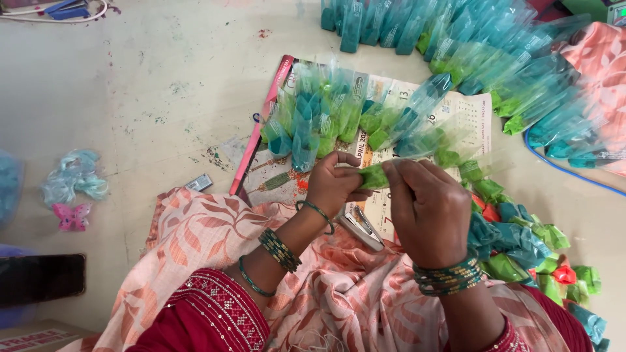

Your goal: The person manually packs small plastic bags with green material and seals them with a stapler.

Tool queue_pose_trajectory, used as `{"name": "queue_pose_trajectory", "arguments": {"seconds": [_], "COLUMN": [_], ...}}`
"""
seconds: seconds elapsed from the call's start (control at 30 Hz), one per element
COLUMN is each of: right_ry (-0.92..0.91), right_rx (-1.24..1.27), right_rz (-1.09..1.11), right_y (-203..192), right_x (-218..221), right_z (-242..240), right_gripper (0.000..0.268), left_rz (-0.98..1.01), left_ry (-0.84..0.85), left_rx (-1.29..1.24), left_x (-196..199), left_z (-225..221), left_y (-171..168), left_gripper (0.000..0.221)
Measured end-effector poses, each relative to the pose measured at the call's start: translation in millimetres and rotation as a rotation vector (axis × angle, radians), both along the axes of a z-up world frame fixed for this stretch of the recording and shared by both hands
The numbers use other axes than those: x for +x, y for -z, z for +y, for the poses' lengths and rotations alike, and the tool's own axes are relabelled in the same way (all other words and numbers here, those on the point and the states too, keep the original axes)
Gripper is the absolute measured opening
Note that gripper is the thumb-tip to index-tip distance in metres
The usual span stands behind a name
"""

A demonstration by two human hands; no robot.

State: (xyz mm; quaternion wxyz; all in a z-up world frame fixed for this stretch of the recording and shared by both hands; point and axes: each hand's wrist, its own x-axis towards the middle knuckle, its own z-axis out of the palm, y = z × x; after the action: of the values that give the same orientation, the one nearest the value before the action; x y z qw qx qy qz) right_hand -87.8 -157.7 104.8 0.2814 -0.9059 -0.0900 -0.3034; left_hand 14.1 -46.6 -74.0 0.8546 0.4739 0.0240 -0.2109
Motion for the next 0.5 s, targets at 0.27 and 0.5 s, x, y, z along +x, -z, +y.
{"name": "queue_pose_trajectory", "arguments": {"seconds": [0.27,0.5], "right_ry": [0.042,0.056], "right_rx": [-0.062,0.371], "right_rz": [-0.012,0.205], "right_y": [10,-33], "right_x": [1,-12], "right_z": [9,-11], "right_gripper": [0.01,0.03], "left_rz": [-0.139,0.077], "left_ry": [-0.053,0.14], "left_rx": [0.106,-0.063], "left_x": [1,2], "left_z": [2,14], "left_y": [16,4], "left_gripper": [0.01,0.009]}}
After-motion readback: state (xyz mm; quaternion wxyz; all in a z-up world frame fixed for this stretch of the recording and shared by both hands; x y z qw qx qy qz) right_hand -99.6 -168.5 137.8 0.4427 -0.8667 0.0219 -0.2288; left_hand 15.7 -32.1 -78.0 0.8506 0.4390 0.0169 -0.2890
